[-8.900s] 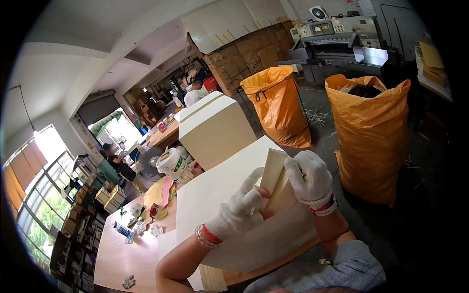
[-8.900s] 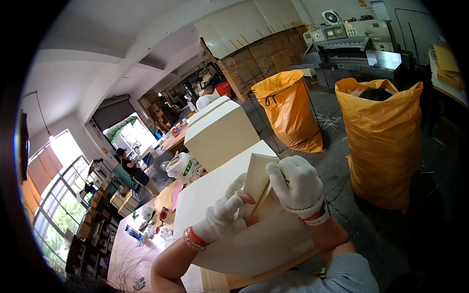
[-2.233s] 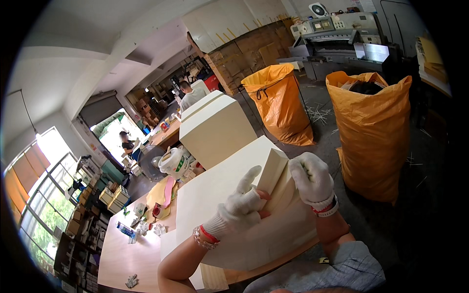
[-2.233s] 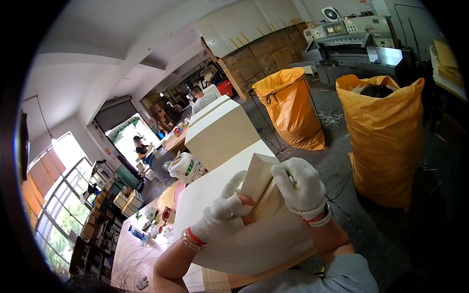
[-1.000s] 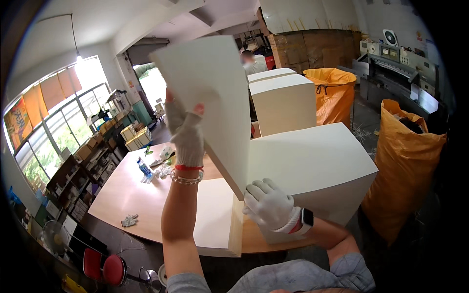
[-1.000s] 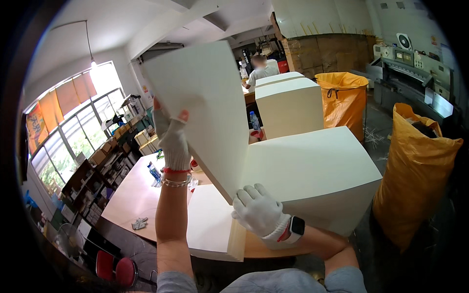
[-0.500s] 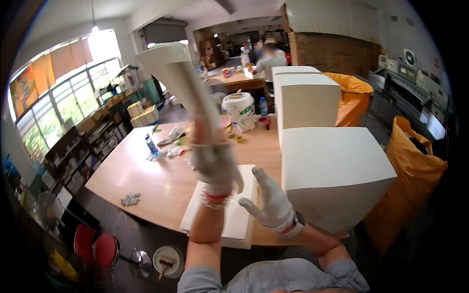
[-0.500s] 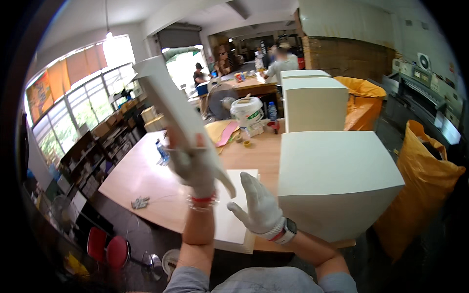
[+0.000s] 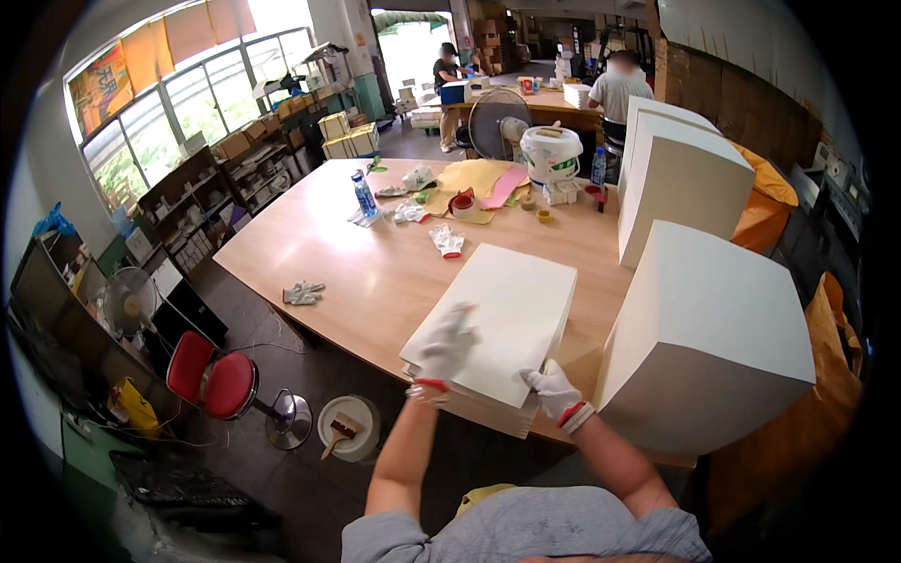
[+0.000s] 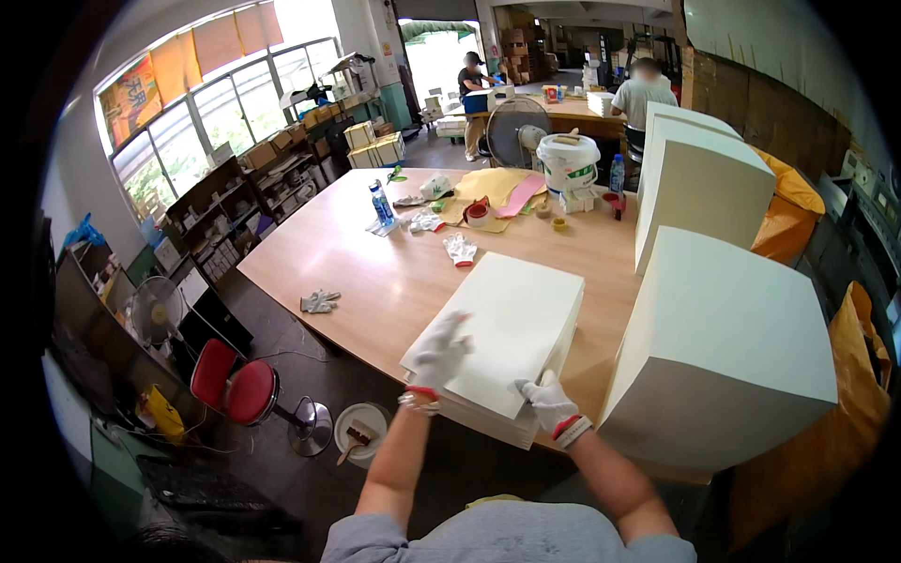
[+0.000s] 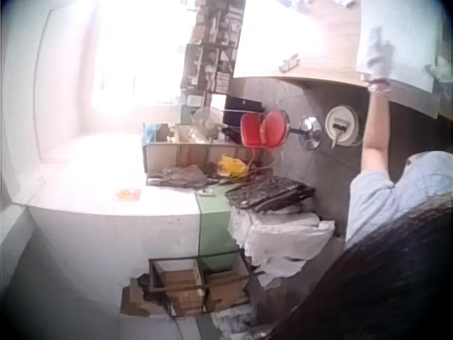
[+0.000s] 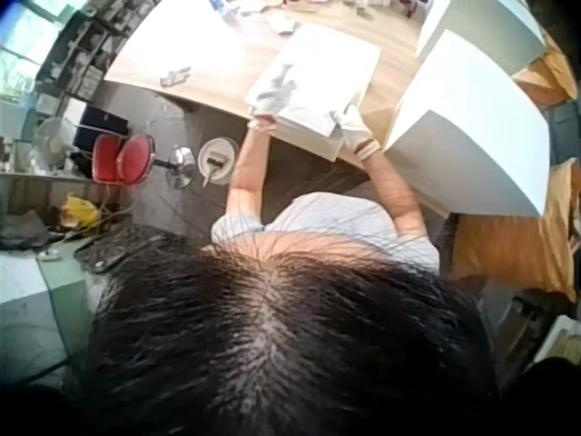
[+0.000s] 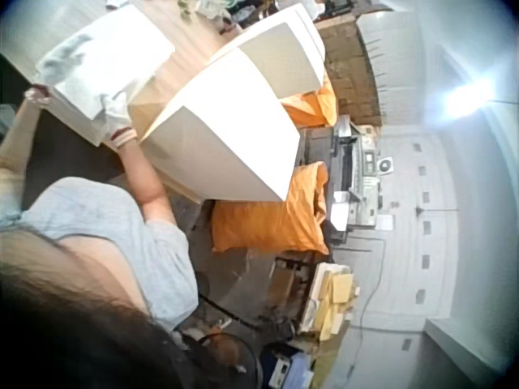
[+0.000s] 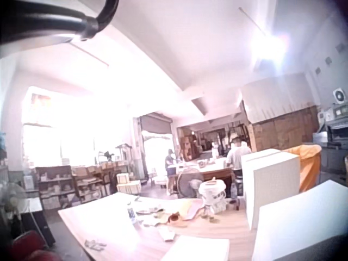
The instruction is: The person repeatedly picks up individual white sheets of paper from a table and places them onto a growing stack. The person wears white gloves and handles the paper with both hands, aligning the sheets before adding them to the pile.
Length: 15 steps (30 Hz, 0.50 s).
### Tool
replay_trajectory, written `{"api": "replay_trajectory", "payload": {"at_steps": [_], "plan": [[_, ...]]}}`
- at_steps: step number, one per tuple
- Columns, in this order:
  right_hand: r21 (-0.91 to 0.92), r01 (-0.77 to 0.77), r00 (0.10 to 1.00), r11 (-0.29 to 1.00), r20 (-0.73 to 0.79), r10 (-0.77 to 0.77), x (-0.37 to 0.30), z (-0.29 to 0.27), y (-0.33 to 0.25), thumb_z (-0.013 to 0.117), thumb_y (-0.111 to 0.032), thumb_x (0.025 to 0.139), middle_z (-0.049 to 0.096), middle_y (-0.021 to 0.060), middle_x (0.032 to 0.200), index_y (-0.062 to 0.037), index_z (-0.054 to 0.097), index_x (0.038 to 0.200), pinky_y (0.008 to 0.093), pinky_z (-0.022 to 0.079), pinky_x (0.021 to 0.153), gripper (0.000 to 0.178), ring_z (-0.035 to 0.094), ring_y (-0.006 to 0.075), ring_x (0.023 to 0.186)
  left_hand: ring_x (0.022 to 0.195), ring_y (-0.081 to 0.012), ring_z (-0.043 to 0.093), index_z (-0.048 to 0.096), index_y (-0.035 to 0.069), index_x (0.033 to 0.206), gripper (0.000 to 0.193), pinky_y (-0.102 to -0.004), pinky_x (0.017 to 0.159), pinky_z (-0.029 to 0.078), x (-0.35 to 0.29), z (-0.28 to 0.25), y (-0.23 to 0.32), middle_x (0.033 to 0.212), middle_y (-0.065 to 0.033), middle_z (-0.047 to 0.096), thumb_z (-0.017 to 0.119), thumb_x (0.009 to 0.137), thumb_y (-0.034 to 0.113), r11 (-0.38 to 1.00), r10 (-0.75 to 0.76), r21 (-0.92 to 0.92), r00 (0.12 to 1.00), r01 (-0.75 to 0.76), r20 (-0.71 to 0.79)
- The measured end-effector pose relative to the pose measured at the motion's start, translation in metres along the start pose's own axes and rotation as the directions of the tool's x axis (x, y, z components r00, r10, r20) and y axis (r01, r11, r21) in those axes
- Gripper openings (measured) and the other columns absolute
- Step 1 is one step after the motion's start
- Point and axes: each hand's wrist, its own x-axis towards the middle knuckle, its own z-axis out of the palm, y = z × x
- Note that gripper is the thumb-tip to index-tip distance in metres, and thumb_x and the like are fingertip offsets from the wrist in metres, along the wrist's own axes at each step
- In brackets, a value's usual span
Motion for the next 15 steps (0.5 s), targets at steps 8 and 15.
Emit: {"api": "replay_trajectory", "payload": {"at_steps": [8,15], "plan": [[-0.841,0.330,0.929,0.428,0.209,-0.306,-0.061,0.000,-0.027,0.075,-0.049,0.085,0.060,0.0268,0.118,-0.0028,0.053,0.131,0.0496,0.055,0.082,0.069,0.065,0.0437,0.099,0.099,-0.0168,0.067,0.058,0.003,0.139,0.048,-0.0310,0.086,0.054,-0.087,-0.082,-0.123,0.115,-0.0128,0.071,0.068,0.093,0.006,0.845,-0.420,-0.245,0.873,0.476,0.246],[-0.954,0.242,0.961,0.176,0.210,-0.181,-0.063,0.017,-0.040,0.078,-0.051,0.081,0.059,0.0220,0.112,-0.0061,0.056,0.130,0.0472,0.056,0.075,0.070,0.067,0.0395,0.091,0.100,-0.0150,0.071,0.069,0.004,0.125,0.044,-0.0288,0.087,0.057,-0.079,-0.094,-0.117,0.113,-0.0147,0.074,0.076,0.083,-0.004,0.988,-0.152,-0.008,0.978,0.154,0.140]]}}
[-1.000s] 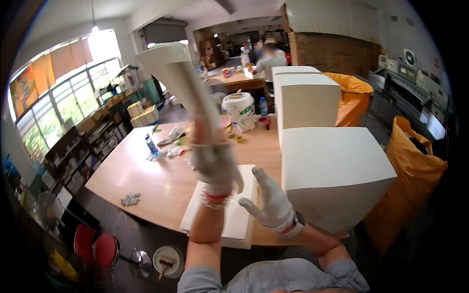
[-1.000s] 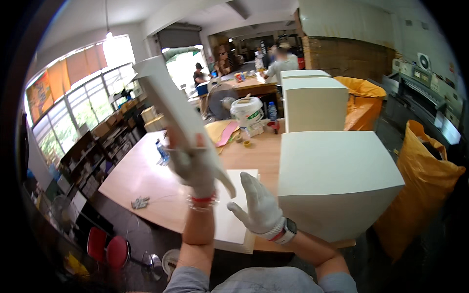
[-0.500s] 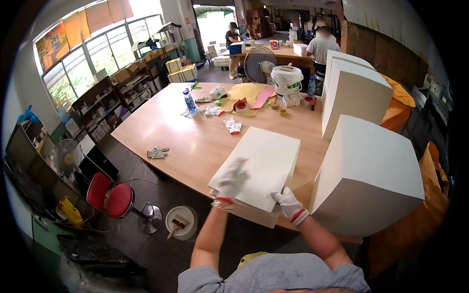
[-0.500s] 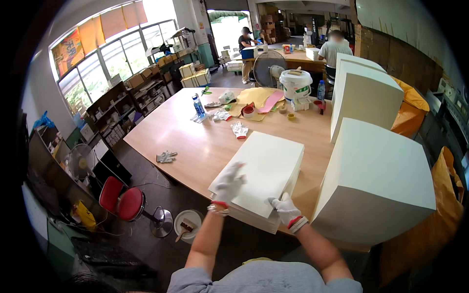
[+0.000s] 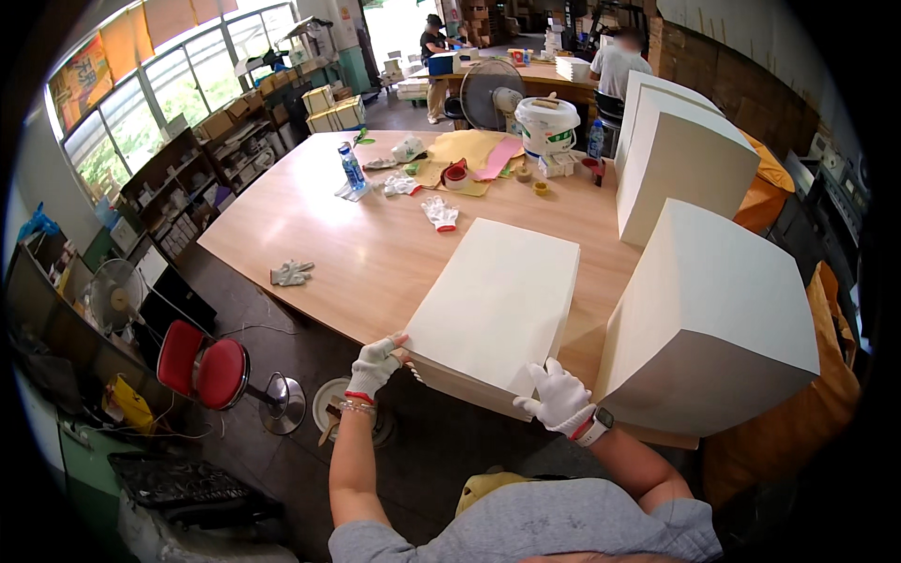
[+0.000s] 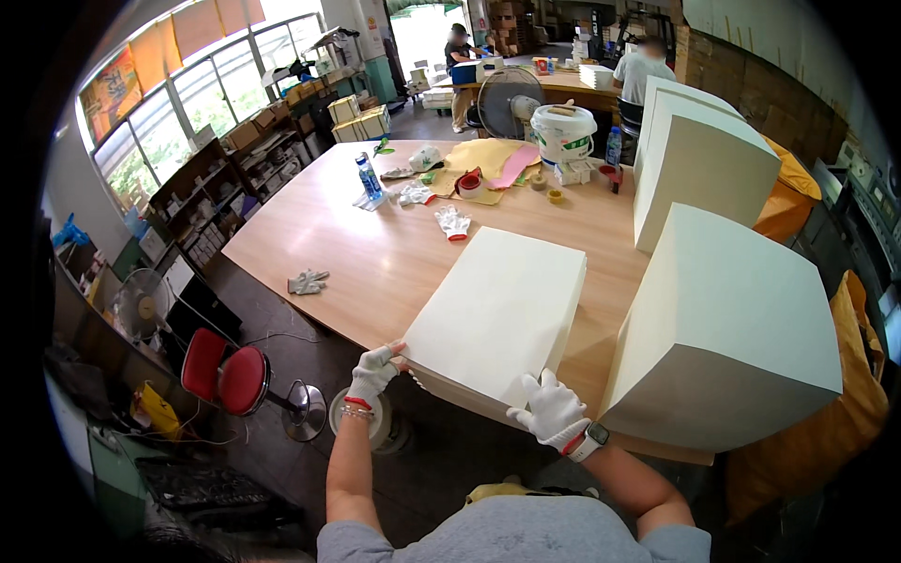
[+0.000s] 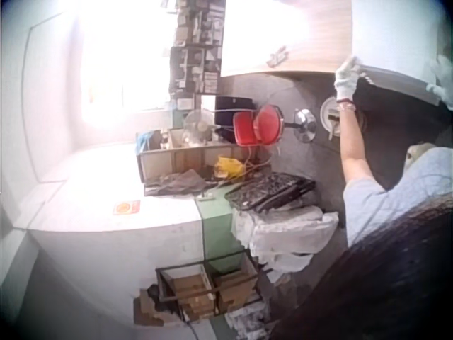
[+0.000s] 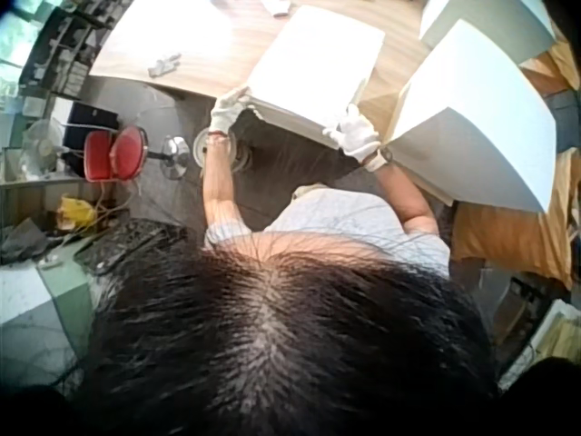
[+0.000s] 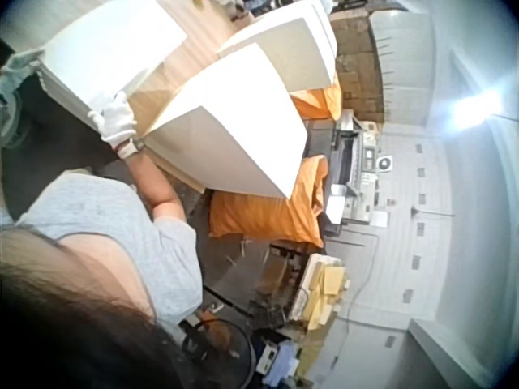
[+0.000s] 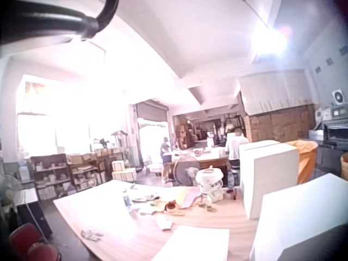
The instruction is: The person repeatedly picks up individual white sheets of paper from a table and places them onto a growing stack. The person wears white gloves and handles the paper with both hands, aligning the sheets before adding them to the pile.
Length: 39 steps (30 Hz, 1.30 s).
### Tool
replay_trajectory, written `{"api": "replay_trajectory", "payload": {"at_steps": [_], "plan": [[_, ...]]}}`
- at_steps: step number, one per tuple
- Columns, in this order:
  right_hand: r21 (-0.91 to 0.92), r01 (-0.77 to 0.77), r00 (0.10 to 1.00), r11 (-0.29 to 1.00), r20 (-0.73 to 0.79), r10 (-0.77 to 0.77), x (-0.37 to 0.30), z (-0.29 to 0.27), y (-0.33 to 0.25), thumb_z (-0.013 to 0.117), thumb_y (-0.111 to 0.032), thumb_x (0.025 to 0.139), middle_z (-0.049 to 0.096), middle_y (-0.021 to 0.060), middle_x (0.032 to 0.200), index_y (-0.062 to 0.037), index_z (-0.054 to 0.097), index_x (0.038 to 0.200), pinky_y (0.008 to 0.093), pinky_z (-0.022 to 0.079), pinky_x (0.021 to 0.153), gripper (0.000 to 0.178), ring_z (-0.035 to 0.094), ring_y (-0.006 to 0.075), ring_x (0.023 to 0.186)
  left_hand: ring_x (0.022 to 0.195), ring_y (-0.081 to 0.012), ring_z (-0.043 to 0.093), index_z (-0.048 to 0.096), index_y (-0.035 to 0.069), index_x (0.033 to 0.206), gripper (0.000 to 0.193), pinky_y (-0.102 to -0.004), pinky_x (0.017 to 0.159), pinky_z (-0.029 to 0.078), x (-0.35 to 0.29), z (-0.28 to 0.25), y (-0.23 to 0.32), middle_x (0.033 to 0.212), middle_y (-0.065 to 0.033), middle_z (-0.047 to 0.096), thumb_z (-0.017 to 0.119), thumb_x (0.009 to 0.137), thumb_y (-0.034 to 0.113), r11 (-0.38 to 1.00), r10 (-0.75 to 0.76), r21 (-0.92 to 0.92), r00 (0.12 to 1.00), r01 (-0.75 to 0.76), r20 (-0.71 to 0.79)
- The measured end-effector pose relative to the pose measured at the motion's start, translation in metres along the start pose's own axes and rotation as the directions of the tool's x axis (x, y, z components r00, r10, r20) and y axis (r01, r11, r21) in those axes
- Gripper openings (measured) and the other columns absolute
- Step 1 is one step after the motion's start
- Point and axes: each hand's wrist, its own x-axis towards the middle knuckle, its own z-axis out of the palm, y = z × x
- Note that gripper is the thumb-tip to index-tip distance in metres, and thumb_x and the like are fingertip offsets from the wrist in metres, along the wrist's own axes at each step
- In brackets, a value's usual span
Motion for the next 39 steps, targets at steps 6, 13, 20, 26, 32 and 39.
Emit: {"api": "replay_trajectory", "payload": {"at_steps": [6,13,20,26,32,39], "plan": [[-0.026,0.042,0.998,0.999,-0.040,-0.043,0.001,0.015,0.006,0.078,-0.046,0.081,0.060,0.0215,0.115,-0.0065,0.056,0.131,0.0460,0.058,0.071,0.067,0.070,0.0371,0.088,0.079,-0.0184,0.075,0.075,0.002,0.111,0.028,-0.0297,0.072,0.062,-0.002,-0.002,0.002,0.097,-0.0140,0.077,0.072,0.084,-0.005,0.998,-0.058,-0.020,0.997,0.058,-0.049],[-0.047,0.003,0.995,0.999,-0.103,-0.008,-0.006,0.030,0.001,0.079,-0.044,0.081,0.060,0.0273,0.130,-0.0073,0.056,0.130,0.0446,0.060,0.068,0.066,0.073,0.0378,0.086,0.079,-0.0157,0.074,0.074,-0.003,0.108,0.024,-0.0275,0.072,0.062,0.003,-0.006,0.005,0.087,-0.0103,0.075,0.067,0.086,-0.010,0.993,-0.097,-0.069,0.995,0.098,0.018],[0.043,-0.008,0.990,0.999,-0.143,0.014,-0.010,0.025,-0.002,0.081,-0.041,0.079,0.059,0.0296,0.131,-0.0087,0.057,0.130,0.0455,0.060,0.069,0.065,0.073,0.0402,0.085,0.075,-0.0166,0.074,0.075,0.001,0.109,0.026,-0.0279,0.070,0.060,-0.001,-0.006,-0.001,0.085,-0.0118,0.075,0.073,0.084,-0.004,0.996,-0.084,0.014,0.996,0.084,-0.020],[0.131,-0.010,0.996,0.991,-0.091,0.022,-0.013,0.018,0.001,0.079,-0.037,0.084,0.057,0.0290,0.133,-0.0077,0.057,0.132,0.0432,0.059,0.076,0.061,0.072,0.0400,0.091,0.080,-0.0217,0.074,0.074,0.008,0.114,0.032,-0.0321,0.072,0.058,-0.005,-0.007,0.010,0.091,-0.0140,0.075,0.079,0.082,0.005,0.980,-0.078,0.177,0.995,0.088,-0.059],[0.538,0.222,0.972,0.813,-0.192,-0.138,-0.067,-0.046,0.058,0.071,-0.027,0.093,0.070,0.0172,0.110,-0.0050,0.061,0.127,0.0381,0.057,0.084,0.042,0.071,0.0325,0.096,0.105,-0.0353,0.068,0.066,0.006,0.125,0.053,-0.0410,0.089,0.056,0.013,-0.025,0.061,0.116,-0.0195,0.070,0.084,0.076,0.014,0.889,0.158,0.444,0.985,-0.110,-0.072],[0.276,0.096,0.363,0.956,-0.904,0.224,-0.200,-0.211,0.174,0.068,-0.006,0.092,0.069,0.0157,0.101,0.0019,0.064,0.114,0.0399,0.056,0.077,0.023,0.068,0.0343,0.088,0.116,-0.0340,0.066,0.064,-0.001,0.124,0.045,-0.0388,0.102,0.051,0.076,0.016,0.320,0.123,-0.0179,0.070,0.077,0.081,0.000,0.801,0.594,-0.092,0.804,-0.591,0.002]]}}
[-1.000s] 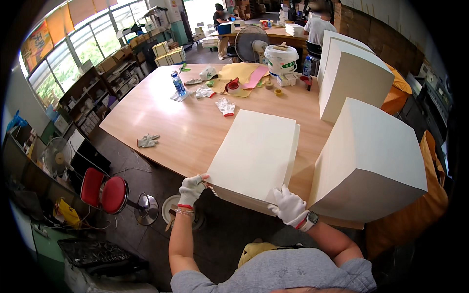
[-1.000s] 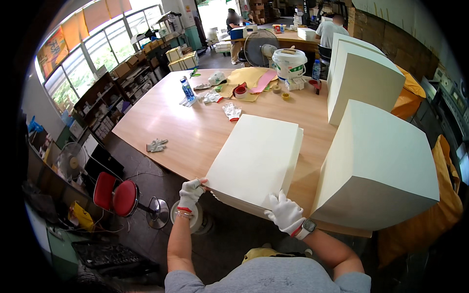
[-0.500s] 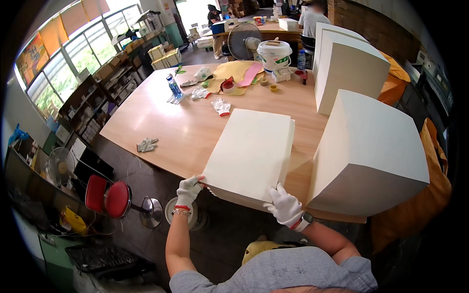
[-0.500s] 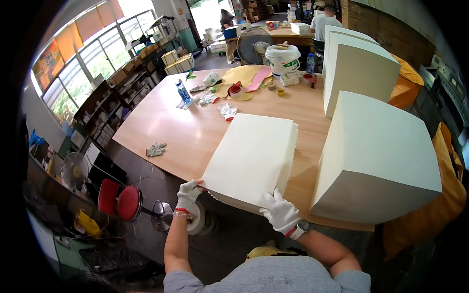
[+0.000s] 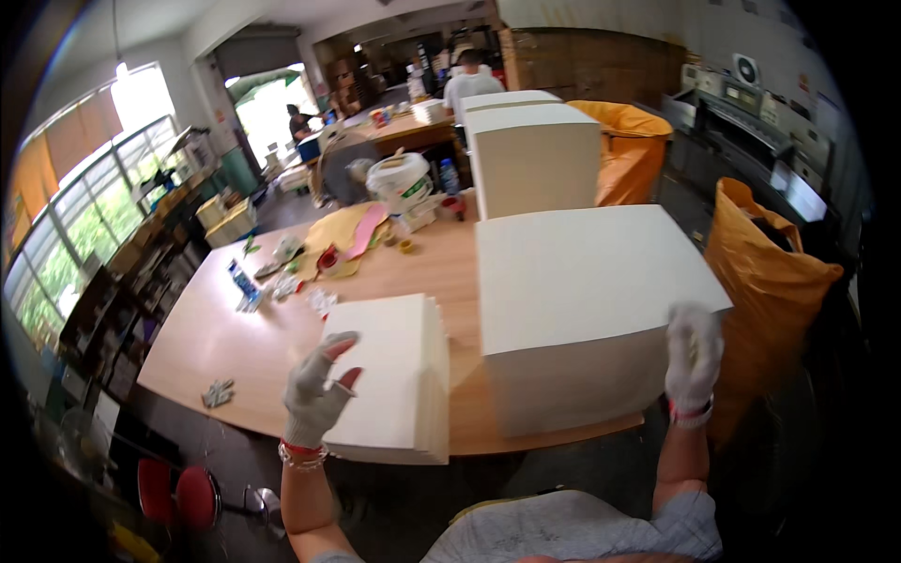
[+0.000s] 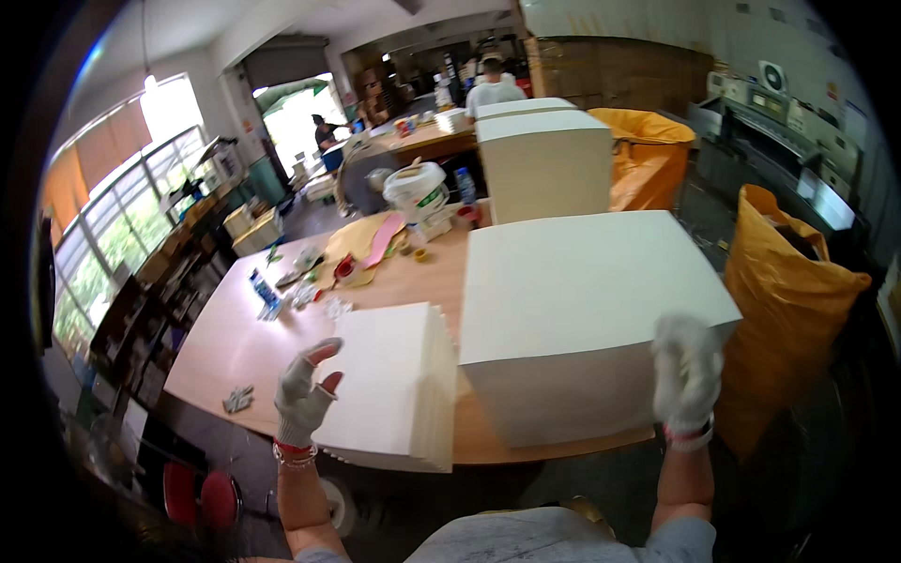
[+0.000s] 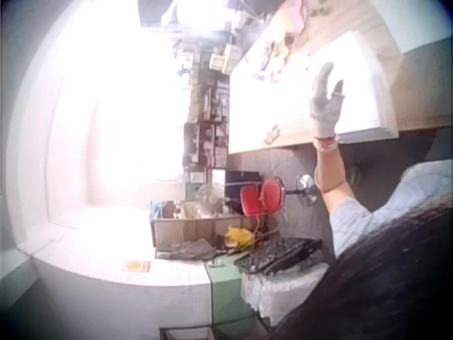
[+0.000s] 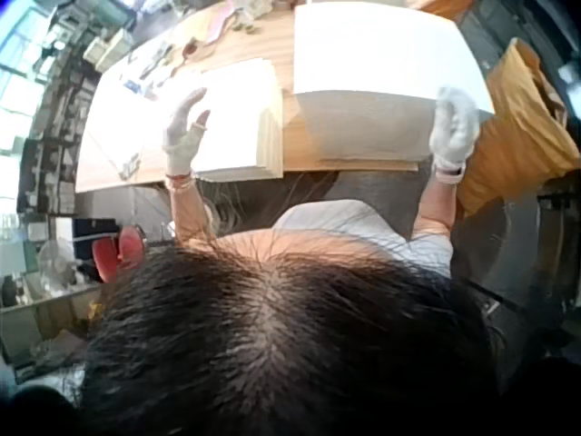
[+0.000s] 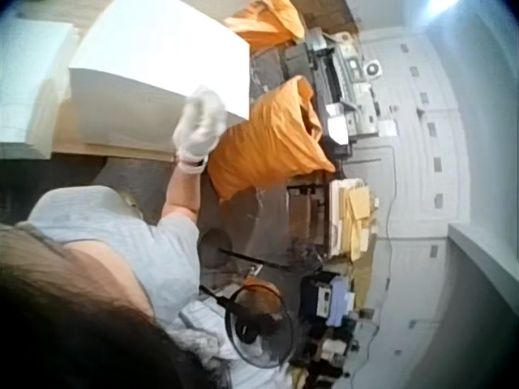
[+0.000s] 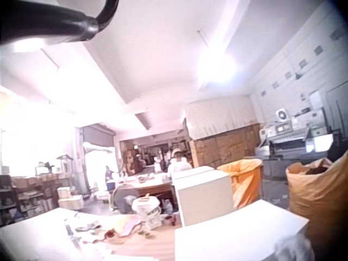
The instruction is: The person repeatedly picks up individual white sheets of paper from a table and places them onto a growing stack. The person wears white gloves and handles the paper with both hands, aligning the sheets before adding them to the pile.
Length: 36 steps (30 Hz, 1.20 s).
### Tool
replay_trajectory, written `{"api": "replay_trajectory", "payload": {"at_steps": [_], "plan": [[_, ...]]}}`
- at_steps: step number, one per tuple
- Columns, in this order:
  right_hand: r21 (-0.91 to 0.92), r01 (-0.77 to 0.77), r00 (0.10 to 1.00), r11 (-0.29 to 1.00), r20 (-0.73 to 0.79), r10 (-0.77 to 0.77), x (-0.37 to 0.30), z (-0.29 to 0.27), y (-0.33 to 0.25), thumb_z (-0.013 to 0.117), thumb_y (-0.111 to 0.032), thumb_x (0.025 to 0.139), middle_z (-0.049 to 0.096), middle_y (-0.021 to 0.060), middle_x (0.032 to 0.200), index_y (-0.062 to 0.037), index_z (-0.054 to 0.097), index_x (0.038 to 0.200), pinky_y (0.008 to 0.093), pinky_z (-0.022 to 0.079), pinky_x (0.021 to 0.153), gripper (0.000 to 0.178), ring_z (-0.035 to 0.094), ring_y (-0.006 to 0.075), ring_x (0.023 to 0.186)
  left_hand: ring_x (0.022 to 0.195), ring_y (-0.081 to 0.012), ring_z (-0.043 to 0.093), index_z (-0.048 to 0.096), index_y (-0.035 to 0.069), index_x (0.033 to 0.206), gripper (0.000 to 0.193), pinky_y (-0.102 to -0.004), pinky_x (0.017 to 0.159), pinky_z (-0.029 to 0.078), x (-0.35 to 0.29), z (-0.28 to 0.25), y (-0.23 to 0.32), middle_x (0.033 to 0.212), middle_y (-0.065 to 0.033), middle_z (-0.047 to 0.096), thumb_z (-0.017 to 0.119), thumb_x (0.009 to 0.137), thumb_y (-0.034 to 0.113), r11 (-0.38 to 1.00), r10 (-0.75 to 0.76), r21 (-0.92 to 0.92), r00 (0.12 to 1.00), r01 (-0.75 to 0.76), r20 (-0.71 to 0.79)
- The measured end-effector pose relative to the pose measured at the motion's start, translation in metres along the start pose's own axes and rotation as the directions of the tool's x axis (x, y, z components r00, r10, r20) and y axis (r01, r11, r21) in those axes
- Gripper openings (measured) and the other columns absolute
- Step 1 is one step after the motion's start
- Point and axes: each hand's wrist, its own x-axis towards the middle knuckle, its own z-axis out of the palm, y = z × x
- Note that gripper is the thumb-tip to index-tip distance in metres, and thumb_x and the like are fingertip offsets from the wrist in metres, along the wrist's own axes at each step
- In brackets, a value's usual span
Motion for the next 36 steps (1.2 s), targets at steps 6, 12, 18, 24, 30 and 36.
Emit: {"api": "replay_trajectory", "payload": {"at_steps": [6,12,18,24,30,36], "plan": [[-0.449,-0.299,0.951,0.842,-0.216,0.223,0.024,-0.080,0.076,0.060,-0.030,0.099,0.064,0.0194,0.087,-0.0055,0.061,0.101,0.0490,0.048,0.073,0.024,0.064,0.0406,0.083,0.111,-0.0320,0.068,0.067,0.005,0.115,0.039,-0.0451,0.098,0.054,0.134,0.110,0.143,0.123,-0.0103,0.070,0.081,0.079,0.008,0.853,0.520,-0.214,0.743,-0.475,0.423],[-0.519,-0.207,0.978,0.829,-0.099,0.182,0.056,-0.089,0.059,0.064,-0.032,0.096,0.057,0.0189,0.067,-0.0048,0.055,0.071,0.0482,0.044,0.058,0.038,0.060,0.0405,0.065,0.103,-0.0332,0.065,0.065,0.005,0.105,0.022,-0.0431,0.083,0.054,0.190,0.234,0.190,0.114,-0.0105,0.068,0.072,0.086,0.014,0.817,0.528,-0.247,0.503,-0.521,0.685],[-0.330,0.212,0.974,0.920,-0.009,-0.228,0.092,-0.064,0.060,0.069,-0.032,0.094,0.047,0.0123,0.064,-0.0053,0.049,0.069,0.0434,0.042,0.061,0.042,0.051,0.0330,0.064,0.092,-0.0349,0.063,0.059,0.006,0.091,0.014,-0.0433,0.074,0.052,0.194,0.276,0.209,0.096,-0.0115,0.062,0.067,0.081,0.012,0.786,0.531,-0.138,0.543,-0.603,0.651],[-0.303,0.176,0.983,0.936,0.003,-0.184,0.098,-0.065,0.064,0.066,-0.015,0.091,0.049,0.0112,0.065,-0.0037,0.058,0.074,0.0421,0.042,0.061,0.022,0.052,0.0311,0.064,0.090,-0.0300,0.062,0.058,0.004,0.087,0.015,-0.0390,0.076,0.053,0.186,0.284,0.196,0.099,-0.0106,0.064,0.069,0.078,0.001,0.810,0.585,-0.329,0.618,-0.486,0.526],[-0.377,0.162,0.968,0.912,-0.117,-0.220,0.092,-0.060,0.071,0.061,-0.010,0.093,0.050,0.0120,0.061,-0.0024,0.052,0.066,0.0420,0.040,0.058,0.030,0.051,0.0314,0.061,0.091,-0.0266,0.065,0.055,0.002,0.088,0.019,-0.0347,0.076,0.054,0.194,0.280,0.188,0.114,-0.0137,0.068,0.071,0.080,-0.001,0.834,0.528,-0.498,0.608,-0.238,0.594],[-0.286,0.072,0.973,0.955,-0.189,-0.130,0.092,-0.059,0.068,0.059,-0.008,0.094,0.051,0.0089,0.062,-0.0018,0.063,0.080,0.0409,0.041,0.056,0.016,0.051,0.0295,0.059,0.099,-0.0277,0.066,0.053,0.005,0.091,0.034,-0.0352,0.082,0.055,0.190,0.274,0.195,0.118,-0.0150,0.068,0.084,0.079,0.009,0.860,0.483,-0.453,0.656,-0.233,0.580]]}}
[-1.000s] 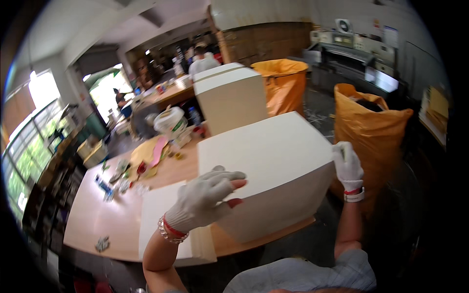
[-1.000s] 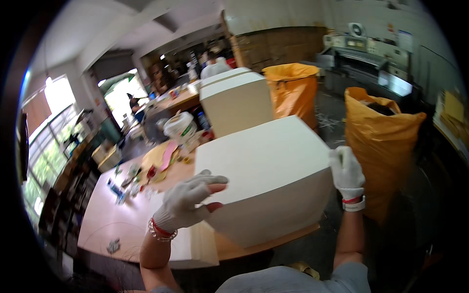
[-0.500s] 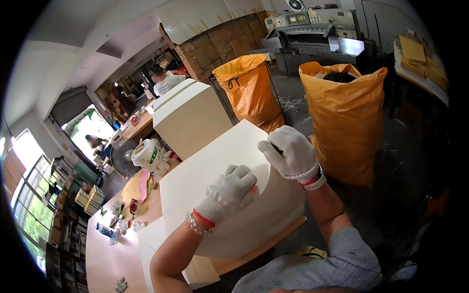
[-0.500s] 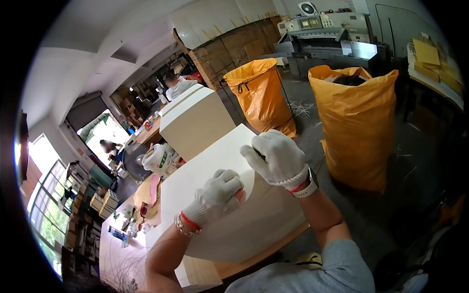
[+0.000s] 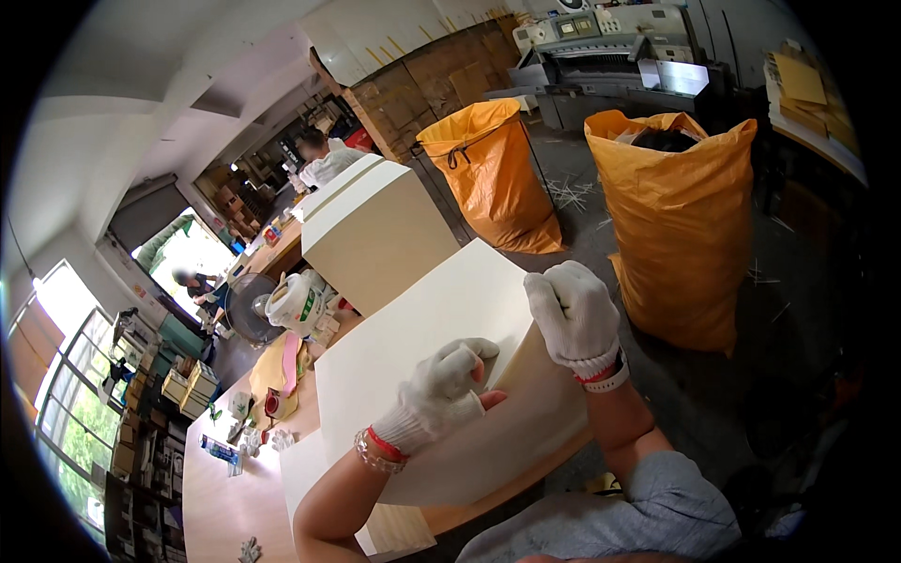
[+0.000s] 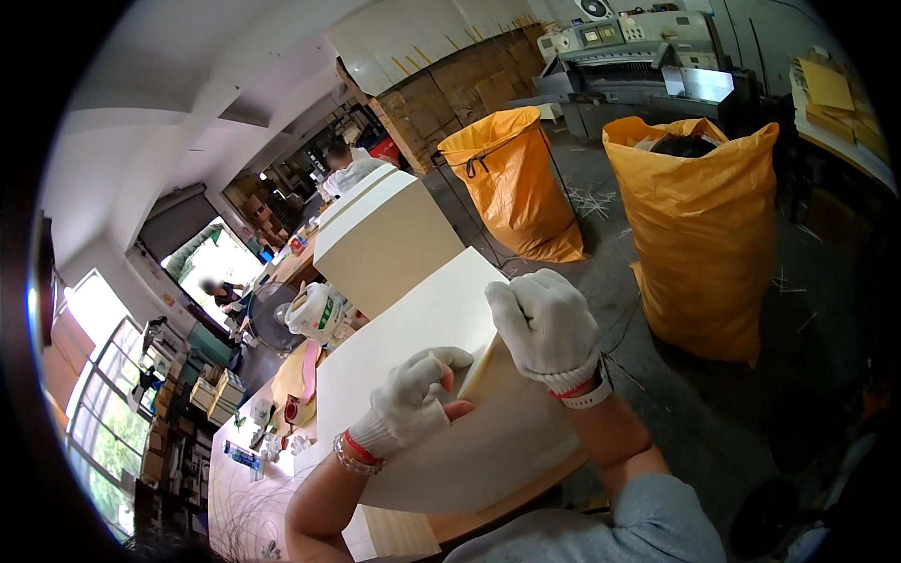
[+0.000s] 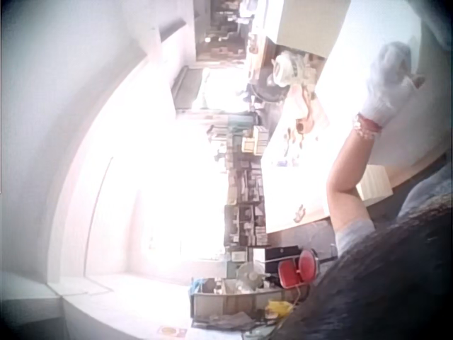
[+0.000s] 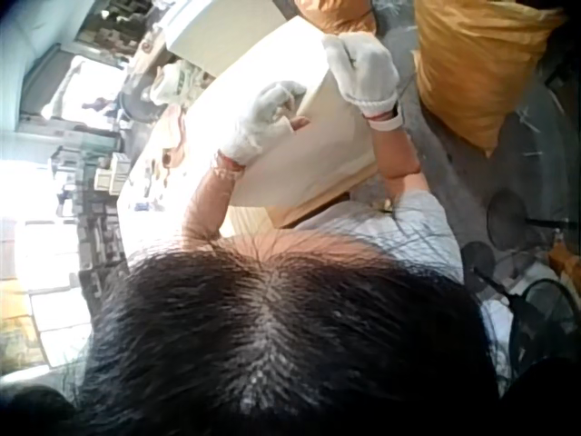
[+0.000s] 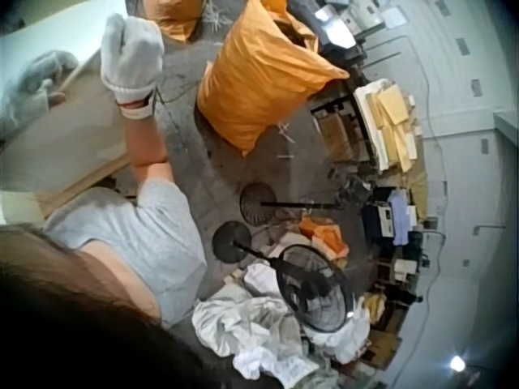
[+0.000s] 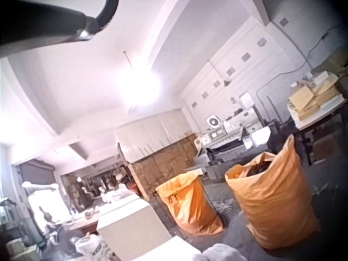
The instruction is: The person repeatedly picks up individual white sheets of paper from a table and places them onto a growing stack. The person wears white gloves and handles the paper with both hands, aligning the sheets before adding them to the pile.
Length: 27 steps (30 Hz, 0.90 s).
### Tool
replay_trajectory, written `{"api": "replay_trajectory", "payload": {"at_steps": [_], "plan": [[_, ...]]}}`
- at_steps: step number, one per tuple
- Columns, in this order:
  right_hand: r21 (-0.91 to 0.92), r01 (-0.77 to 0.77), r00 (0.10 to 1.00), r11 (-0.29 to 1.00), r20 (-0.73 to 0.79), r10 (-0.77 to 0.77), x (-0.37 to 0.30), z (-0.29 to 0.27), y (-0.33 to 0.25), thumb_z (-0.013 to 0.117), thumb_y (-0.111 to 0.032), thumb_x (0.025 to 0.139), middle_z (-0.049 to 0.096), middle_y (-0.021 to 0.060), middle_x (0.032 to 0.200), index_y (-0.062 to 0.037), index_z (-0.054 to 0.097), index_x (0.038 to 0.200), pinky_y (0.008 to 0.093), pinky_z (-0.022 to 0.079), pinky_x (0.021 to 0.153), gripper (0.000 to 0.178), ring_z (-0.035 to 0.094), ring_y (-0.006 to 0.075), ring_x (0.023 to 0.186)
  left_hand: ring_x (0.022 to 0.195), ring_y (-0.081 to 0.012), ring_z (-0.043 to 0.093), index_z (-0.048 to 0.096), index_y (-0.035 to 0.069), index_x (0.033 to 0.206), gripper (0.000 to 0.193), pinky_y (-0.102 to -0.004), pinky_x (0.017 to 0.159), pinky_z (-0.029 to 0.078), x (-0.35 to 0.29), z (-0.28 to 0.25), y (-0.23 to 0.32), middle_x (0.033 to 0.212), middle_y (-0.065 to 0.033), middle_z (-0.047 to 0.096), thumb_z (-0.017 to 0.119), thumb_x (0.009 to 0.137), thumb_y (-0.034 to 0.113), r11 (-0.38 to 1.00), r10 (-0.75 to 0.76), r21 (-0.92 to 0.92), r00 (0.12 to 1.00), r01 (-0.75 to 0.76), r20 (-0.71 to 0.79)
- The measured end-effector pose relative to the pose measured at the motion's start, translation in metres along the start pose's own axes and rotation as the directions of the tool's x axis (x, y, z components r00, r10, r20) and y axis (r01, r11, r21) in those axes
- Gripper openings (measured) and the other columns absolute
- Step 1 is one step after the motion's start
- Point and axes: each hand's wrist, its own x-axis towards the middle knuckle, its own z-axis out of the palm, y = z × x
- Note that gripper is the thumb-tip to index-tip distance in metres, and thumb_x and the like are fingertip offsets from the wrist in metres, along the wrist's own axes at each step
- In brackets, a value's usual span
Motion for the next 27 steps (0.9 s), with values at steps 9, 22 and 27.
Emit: {"api": "replay_trajectory", "payload": {"at_steps": [9,22,27], "plan": [[0.069,-0.096,0.995,0.993,-0.007,0.097,0.000,-0.004,-0.004,0.061,-0.010,0.094,0.047,0.0118,0.059,-0.0011,0.053,0.067,0.0421,0.040,0.057,0.030,0.050,0.0311,0.059,0.099,-0.0265,0.065,0.056,0.004,0.093,0.028,-0.0355,0.082,0.054,-0.003,0.002,0.001,0.115,-0.0128,0.067,0.081,0.081,0.006,0.999,-0.032,-0.033,0.996,0.029,-0.083],[0.051,-0.067,0.998,0.996,-0.013,0.068,0.000,-0.002,-0.002,0.060,-0.009,0.095,0.048,0.0122,0.062,-0.0013,0.054,0.068,0.0440,0.040,0.058,0.028,0.050,0.0323,0.060,0.094,-0.0256,0.059,0.064,0.007,0.109,0.038,-0.0365,0.082,0.048,0.000,-0.004,0.000,0.100,-0.0093,0.058,0.085,0.077,0.010,0.999,0.034,0.010,0.999,-0.034,-0.030],[0.095,-0.073,0.996,0.993,-0.043,0.077,-0.004,-0.001,0.001,0.061,-0.011,0.095,0.048,0.0122,0.061,-0.0013,0.051,0.066,0.0438,0.040,0.058,0.032,0.050,0.0325,0.060,0.096,-0.0263,0.060,0.065,0.007,0.120,0.038,-0.0373,0.084,0.048,0.002,-0.004,0.003,0.104,-0.0098,0.060,0.079,0.084,0.011,0.994,0.077,0.083,0.994,-0.071,-0.076]]}}
